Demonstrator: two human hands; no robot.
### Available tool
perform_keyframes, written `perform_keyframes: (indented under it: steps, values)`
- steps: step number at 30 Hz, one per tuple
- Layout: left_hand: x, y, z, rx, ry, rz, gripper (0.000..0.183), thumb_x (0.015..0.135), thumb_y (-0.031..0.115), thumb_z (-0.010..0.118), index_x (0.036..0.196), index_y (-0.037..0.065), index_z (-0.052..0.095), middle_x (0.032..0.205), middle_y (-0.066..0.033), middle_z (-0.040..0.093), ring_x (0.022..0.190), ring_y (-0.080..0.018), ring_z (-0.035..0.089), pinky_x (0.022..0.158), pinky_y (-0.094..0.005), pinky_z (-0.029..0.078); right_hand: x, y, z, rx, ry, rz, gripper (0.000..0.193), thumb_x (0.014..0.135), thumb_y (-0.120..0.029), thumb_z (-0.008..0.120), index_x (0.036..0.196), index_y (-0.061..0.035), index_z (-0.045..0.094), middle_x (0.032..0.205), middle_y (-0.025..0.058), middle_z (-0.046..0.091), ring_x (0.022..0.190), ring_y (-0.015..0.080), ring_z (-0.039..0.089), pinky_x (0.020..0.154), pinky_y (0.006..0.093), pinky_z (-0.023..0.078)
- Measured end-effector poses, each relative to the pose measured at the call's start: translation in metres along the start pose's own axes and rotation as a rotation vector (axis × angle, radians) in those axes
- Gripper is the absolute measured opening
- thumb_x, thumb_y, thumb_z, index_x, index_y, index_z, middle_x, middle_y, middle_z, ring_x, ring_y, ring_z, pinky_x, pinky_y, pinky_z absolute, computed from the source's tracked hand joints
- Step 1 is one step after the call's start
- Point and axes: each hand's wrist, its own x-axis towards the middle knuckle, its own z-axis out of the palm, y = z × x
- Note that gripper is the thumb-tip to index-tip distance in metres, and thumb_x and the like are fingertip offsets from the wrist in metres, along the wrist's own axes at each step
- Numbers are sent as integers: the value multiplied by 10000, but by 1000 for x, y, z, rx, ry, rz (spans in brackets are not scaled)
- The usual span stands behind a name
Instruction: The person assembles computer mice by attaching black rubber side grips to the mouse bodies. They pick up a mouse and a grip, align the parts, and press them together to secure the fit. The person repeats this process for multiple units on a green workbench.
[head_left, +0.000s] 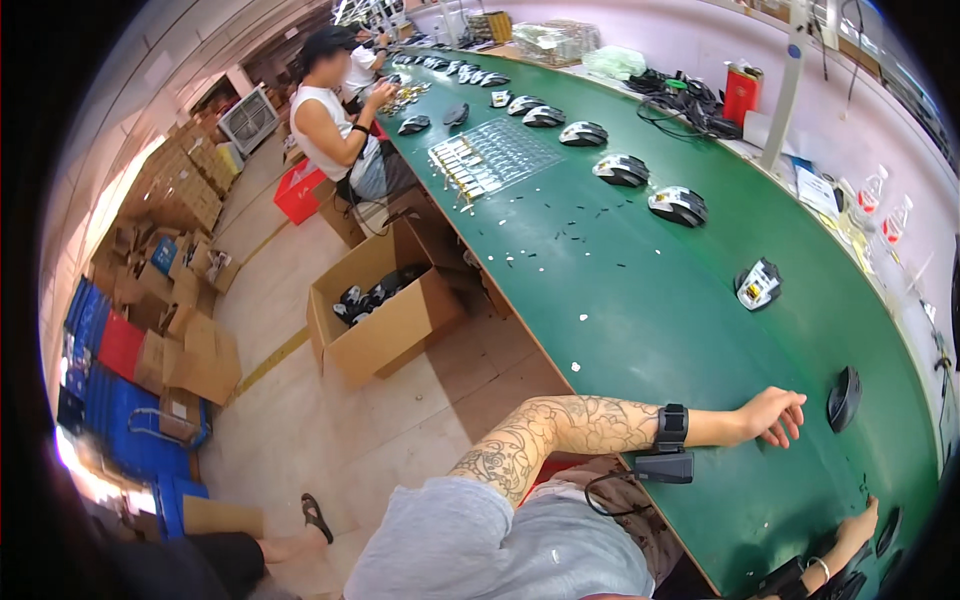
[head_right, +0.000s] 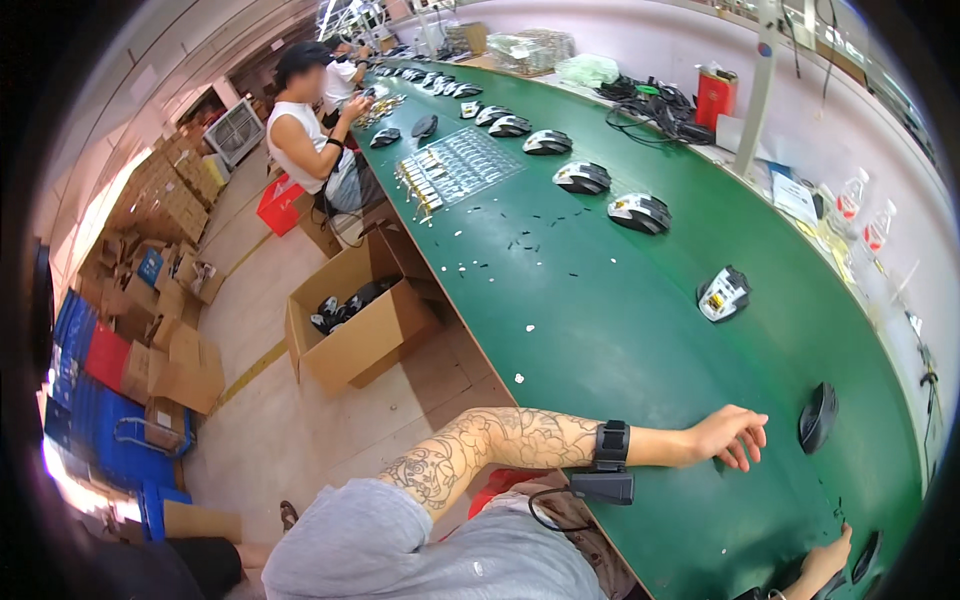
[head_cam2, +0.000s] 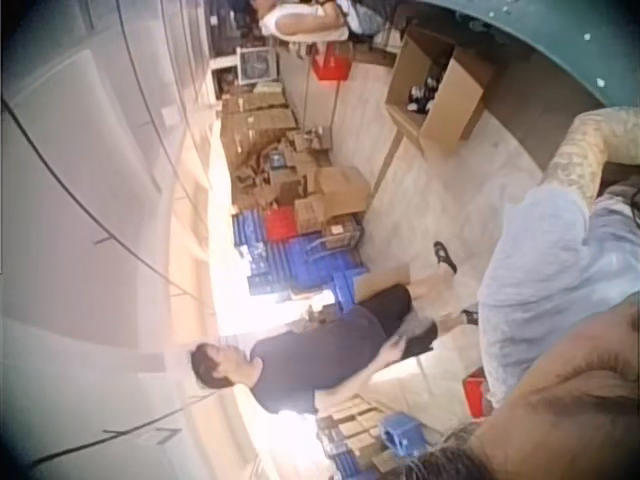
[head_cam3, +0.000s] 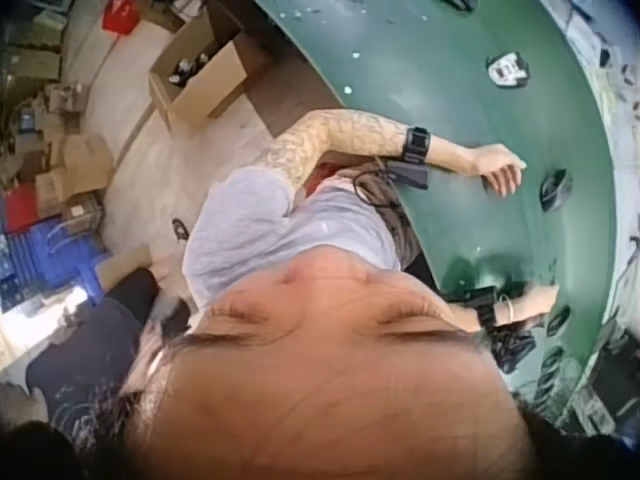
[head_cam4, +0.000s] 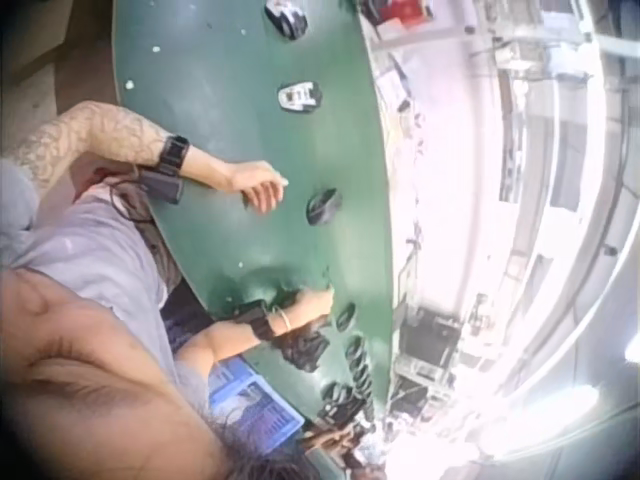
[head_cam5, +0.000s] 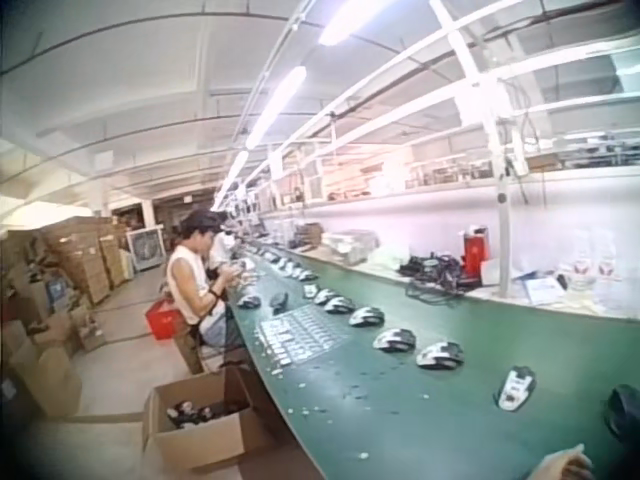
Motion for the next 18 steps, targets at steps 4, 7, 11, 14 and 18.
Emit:
perform_keyframes:
  steps: [4,7,11,14,18]
  values:
    - [6,-3,2,12,-4,-1,374,920,397,470,855,39,558,780,-104,623,576,-192,622,530,-290,479,7,-3,2,14,26,-17,685,677,158,471,1317,-86,448,1103,211,558,1036,408,535,921,447,406]
    - [9,-8,6,39,-15,32,311,899,348,514,872,41,553,784,-94,614,552,-190,616,517,-286,470,7,-15,-4,69,34,-105,762,617,147,482,1338,-96,450,1096,176,541,1027,357,504,922,421,374]
    - [-10,4,9,91,17,69,370,853,262,626,1094,16,492,1002,-110,567,715,-179,623,587,-324,530,-30,-117,-66,673,-73,-621,819,537,121,427,1331,-73,480,1121,113,495,995,238,453,857,308,384]
    - [-4,-5,11,180,-86,128,479,852,222,651,1215,4,426,1145,-117,505,899,-193,594,671,-370,569,-68,-178,-106,1050,-472,-522,778,559,102,420,1318,-49,493,1214,55,451,1051,147,424,754,220,476]
    - [0,-9,14,59,-226,151,279,895,180,599,1085,-2,507,973,-105,600,843,-186,630,642,-350,577,-77,-197,-104,1184,-542,-662,720,599,77,462,1311,-23,489,1257,65,437,1070,162,431,819,259,512]
